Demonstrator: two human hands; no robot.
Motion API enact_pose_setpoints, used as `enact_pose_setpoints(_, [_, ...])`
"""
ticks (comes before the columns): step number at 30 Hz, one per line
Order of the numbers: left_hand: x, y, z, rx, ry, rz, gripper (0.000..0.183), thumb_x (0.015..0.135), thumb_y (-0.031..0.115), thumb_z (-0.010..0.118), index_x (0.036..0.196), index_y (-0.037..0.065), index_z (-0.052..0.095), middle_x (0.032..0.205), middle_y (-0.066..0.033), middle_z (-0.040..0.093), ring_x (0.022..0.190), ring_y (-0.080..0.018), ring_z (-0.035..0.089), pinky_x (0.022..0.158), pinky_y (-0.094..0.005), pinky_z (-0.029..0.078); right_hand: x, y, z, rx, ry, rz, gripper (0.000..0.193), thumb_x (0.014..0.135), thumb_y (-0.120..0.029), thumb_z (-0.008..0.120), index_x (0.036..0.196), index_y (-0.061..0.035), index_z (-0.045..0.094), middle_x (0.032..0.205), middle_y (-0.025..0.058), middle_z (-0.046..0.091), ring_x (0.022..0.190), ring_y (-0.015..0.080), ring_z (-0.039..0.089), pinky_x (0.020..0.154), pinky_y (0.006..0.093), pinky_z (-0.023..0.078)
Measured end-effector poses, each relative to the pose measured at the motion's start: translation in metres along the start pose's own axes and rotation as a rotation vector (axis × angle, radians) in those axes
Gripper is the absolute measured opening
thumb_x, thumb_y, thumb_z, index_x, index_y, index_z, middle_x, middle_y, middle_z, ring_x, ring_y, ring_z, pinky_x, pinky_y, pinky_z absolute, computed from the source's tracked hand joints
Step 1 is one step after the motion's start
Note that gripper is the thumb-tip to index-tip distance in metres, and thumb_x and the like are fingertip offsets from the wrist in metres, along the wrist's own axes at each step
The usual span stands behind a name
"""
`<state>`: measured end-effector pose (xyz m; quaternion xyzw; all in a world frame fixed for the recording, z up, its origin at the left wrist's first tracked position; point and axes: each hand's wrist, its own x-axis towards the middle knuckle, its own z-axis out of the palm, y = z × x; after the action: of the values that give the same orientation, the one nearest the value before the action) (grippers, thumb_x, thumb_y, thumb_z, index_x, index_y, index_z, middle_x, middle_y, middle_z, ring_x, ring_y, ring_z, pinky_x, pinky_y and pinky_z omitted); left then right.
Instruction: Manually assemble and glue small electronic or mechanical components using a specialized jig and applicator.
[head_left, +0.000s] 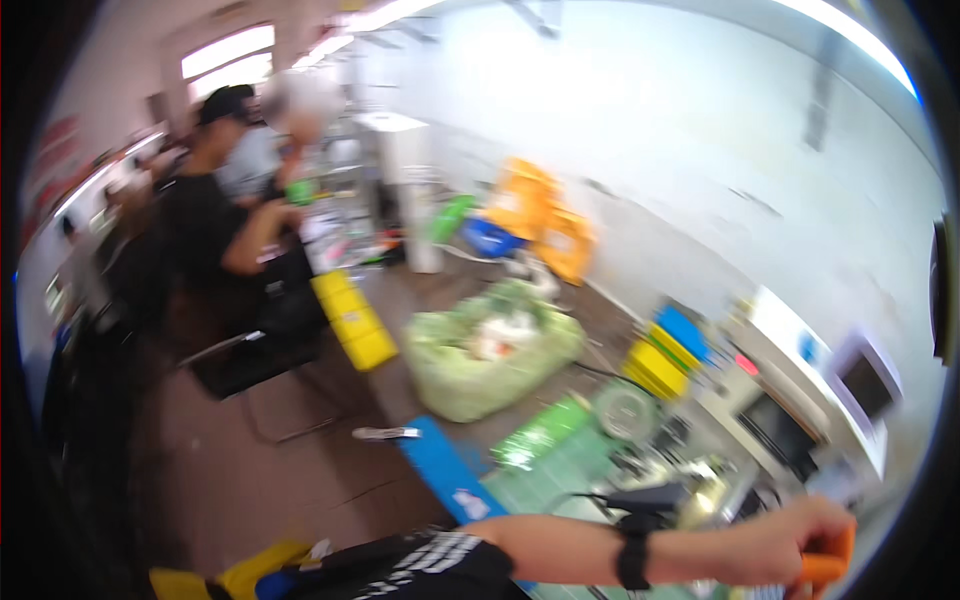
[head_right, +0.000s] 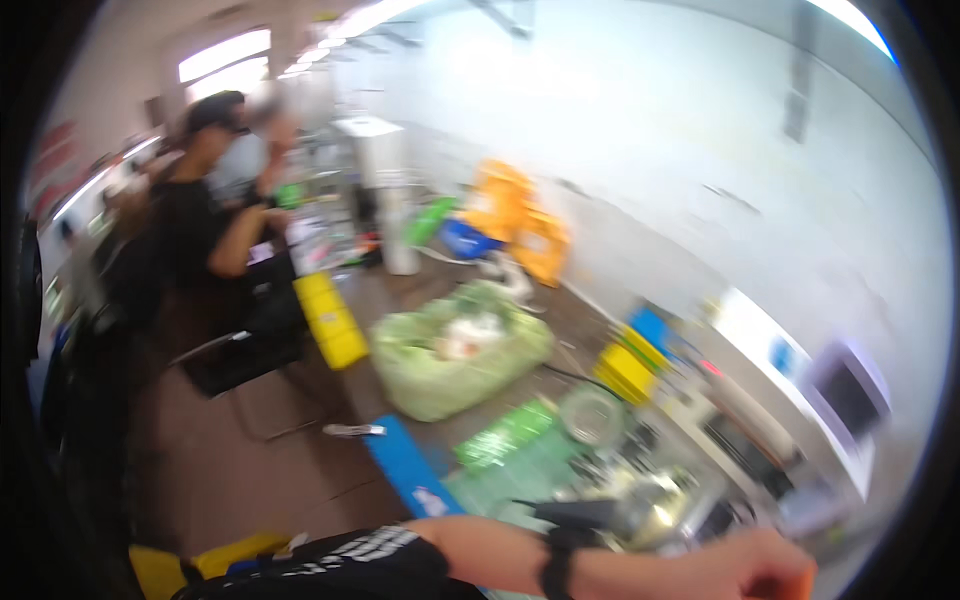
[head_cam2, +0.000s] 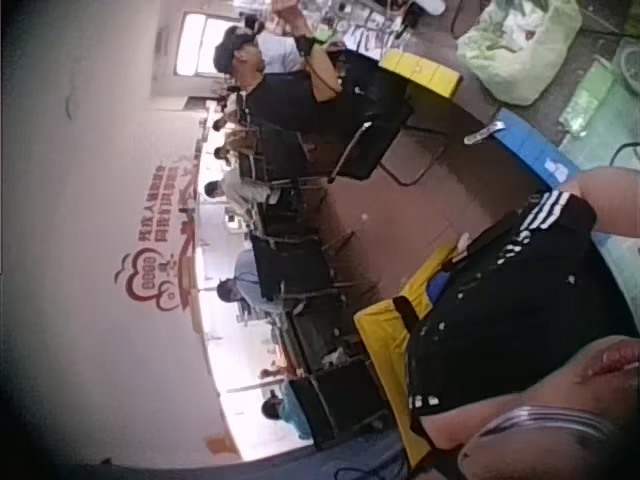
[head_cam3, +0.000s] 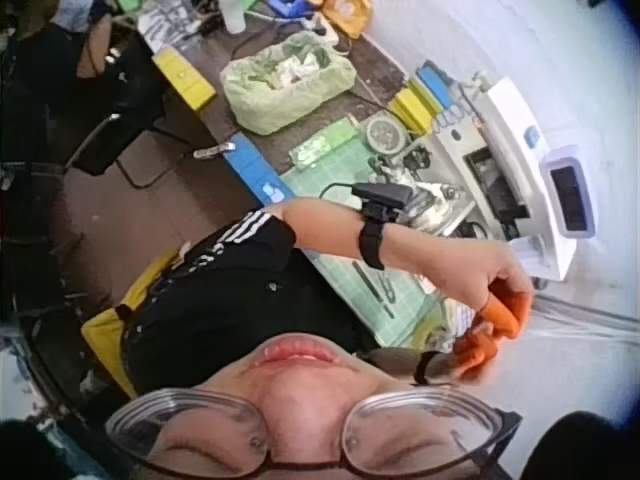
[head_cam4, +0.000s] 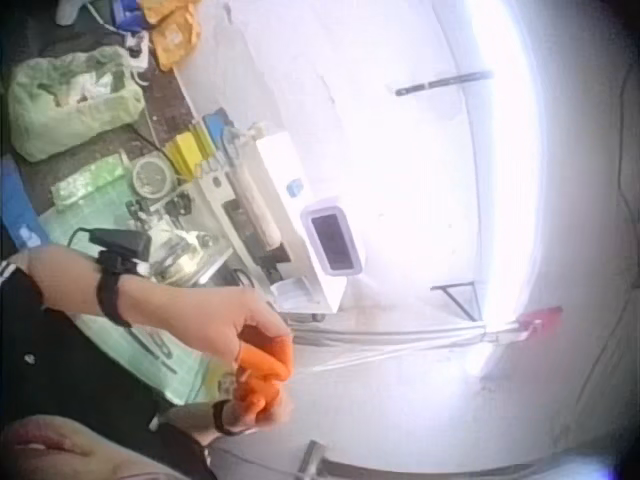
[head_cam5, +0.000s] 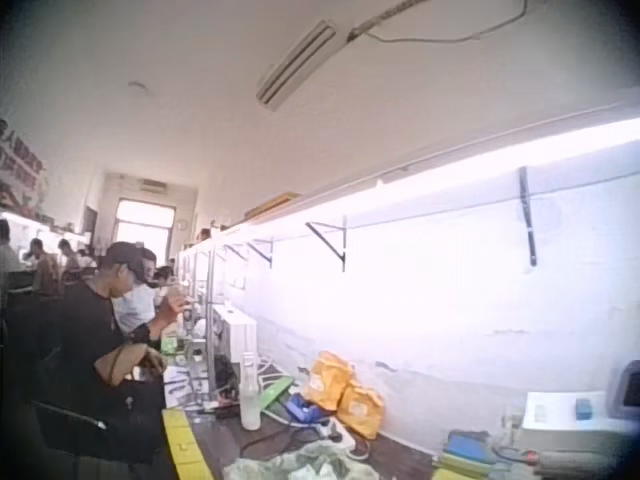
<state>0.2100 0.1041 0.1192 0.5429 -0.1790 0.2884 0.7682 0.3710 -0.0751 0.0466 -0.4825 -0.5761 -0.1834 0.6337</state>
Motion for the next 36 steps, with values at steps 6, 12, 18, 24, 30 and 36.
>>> enact_pose_setpoints(6, [-0.019,0.046,-0.015,0.007,0.158,-0.218,0.019,0.095,0.001,0.08,0.113,-0.006,0.078,0.1,-0.0133,0.079,0.078,-0.014,0.074,0.067,-0.0264,0.06,0.043,-0.038,0.06,0.112,-0.121,-0.131,0.047,0.101,-0.045,0.073,0.081,-0.0027,0.074,0.067,0.0042,0.061,0.051,0.0171,0.057,0.045,0.0299,0.039])
enact_pose_setpoints(12, [-0.001,0.037,-0.008,0.023,0.306,-0.231,0.015,0.087,0.002,0.082,0.098,-0.008,0.078,0.075,-0.0176,0.077,0.046,-0.0063,0.056,0.041,-0.0202,0.038,0.041,-0.036,0.033,0.403,-0.28,-0.007,0.053,0.102,-0.044,0.073,0.075,0.0016,0.07,0.055,0.0028,0.053,0.041,0.0159,0.051,0.04,0.0274,0.037])
enact_pose_setpoints(18, [-0.001,0.026,-0.013,0.057,0.167,-0.226,0.022,0.094,-0.002,0.08,0.115,-0.009,0.078,0.1,-0.0146,0.08,0.09,-0.0182,0.079,0.082,-0.0289,0.063,0.025,-0.026,0.014,0.47,-0.255,0.012,0.046,0.1,-0.038,0.074,0.09,0.0066,0.08,0.061,0.006,0.056,0.045,0.0175,0.055,0.042,0.03,0.04])
enact_pose_setpoints(24, [0.0,0.022,-0.01,0.225,0.214,-0.152,0.022,0.092,0.0,0.083,0.112,-0.006,0.08,0.099,-0.0132,0.081,0.085,-0.0137,0.077,0.074,-0.0228,0.06,0.029,-0.047,0.022,0.166,-0.086,0.334,0.037,0.087,-0.039,0.084,0.089,-0.0025,0.082,0.062,0.0026,0.06,0.049,0.0145,0.058,0.047,0.0293,0.04])
enact_pose_setpoints(30, [0.0,0.019,-0.008,0.341,0.268,-0.211,0.02,0.09,0.002,0.085,0.109,-0.001,0.083,0.1,-0.0063,0.082,0.075,-0.0011,0.065,0.061,-0.0155,0.045,0.045,-0.055,0.04,0.023,-0.225,0.422,0.019,0.077,-0.012,0.092,0.093,-0.0088,0.083,0.061,0.0007,0.059,0.05,0.0113,0.055,0.049,0.0264,0.036])
enact_pose_setpoints(36, [-0.004,0.023,-0.009,0.282,0.269,-0.227,0.038,0.098,0.018,0.076,0.125,-0.008,0.072,0.101,-0.0178,0.079,0.058,-0.0035,0.056,0.05,-0.0187,0.04,0.022,-0.04,0.02,0.298,-0.264,0.275,0.022,0.076,-0.014,0.093,0.096,-0.0096,0.085,0.068,0.005,0.067,0.053,0.0175,0.059,0.05,0.03,0.04])
